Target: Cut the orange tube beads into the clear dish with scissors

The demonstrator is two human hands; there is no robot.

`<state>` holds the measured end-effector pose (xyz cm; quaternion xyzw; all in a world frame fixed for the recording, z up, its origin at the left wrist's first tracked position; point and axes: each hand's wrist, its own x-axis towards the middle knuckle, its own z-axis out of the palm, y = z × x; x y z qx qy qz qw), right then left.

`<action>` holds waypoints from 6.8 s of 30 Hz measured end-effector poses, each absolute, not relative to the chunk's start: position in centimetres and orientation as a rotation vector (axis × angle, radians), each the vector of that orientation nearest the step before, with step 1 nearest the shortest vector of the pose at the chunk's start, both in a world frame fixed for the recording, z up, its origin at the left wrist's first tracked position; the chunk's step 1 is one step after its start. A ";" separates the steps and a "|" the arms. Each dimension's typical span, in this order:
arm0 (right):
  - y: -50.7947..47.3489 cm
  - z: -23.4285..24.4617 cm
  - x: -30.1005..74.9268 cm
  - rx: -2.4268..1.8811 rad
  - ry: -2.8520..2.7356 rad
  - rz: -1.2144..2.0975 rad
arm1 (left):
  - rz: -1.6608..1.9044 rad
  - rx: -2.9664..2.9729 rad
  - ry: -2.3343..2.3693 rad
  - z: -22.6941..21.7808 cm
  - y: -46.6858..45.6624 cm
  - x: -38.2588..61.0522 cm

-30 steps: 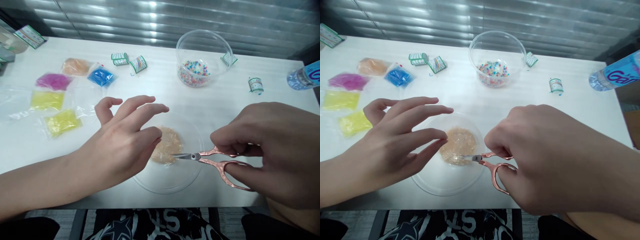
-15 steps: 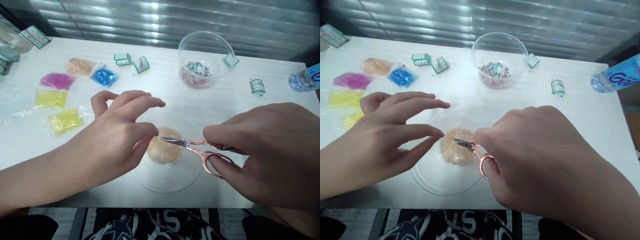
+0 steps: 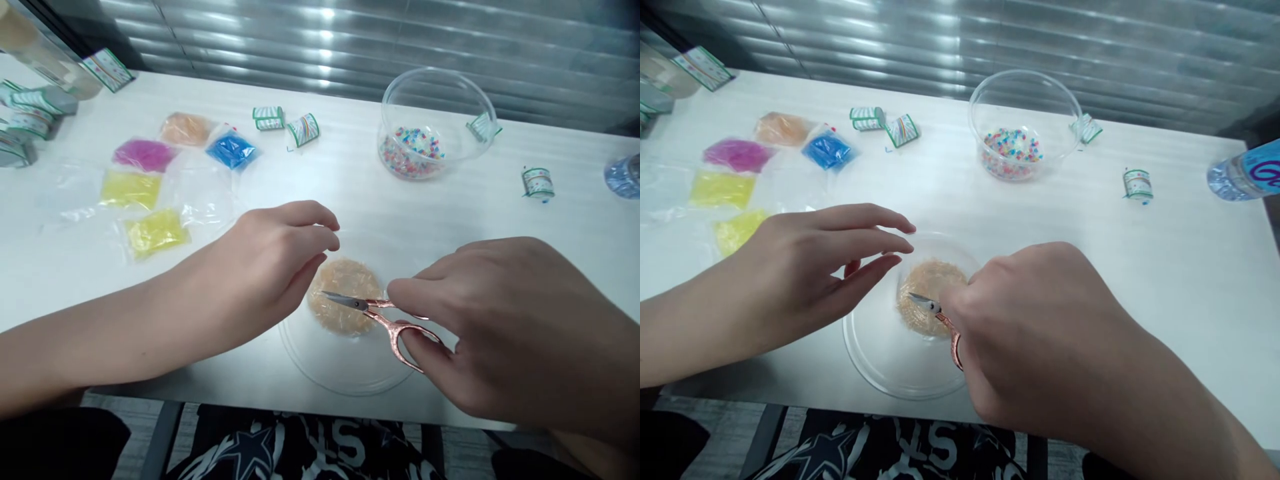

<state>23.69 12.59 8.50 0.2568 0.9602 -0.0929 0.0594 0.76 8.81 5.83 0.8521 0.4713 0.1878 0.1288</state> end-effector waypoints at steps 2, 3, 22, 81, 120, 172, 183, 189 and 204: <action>12.6 8.4 23.6 0.782 2.908 -0.292 | 0.567 2.479 1.360 5.6 8.8 0.7; 12.5 8.4 23.6 0.784 2.908 -0.299 | 0.578 2.478 1.360 5.6 8.8 0.7; 13.9 8.5 24.5 0.782 2.862 -0.525 | 0.490 2.502 1.421 6.0 8.3 0.7; 19.6 8.6 26.5 0.878 2.152 -1.627 | 0.334 2.612 1.240 5.2 7.2 1.8; 16.8 9.4 26.8 0.865 2.648 -1.046 | 0.264 2.736 1.233 5.4 7.6 1.4; 12.7 9.0 24.8 0.940 2.891 -0.059 | 0.336 2.364 1.294 6.2 9.3 0.2; 12.7 8.9 24.3 1.002 2.914 0.013 | 0.364 2.333 1.290 6.1 9.3 0.4; 12.6 8.8 23.9 0.952 2.939 0.124 | 0.366 2.335 1.280 6.1 9.4 0.4; 11.9 8.9 24.0 0.834 2.956 0.155 | 0.361 2.321 1.262 5.7 9.6 0.2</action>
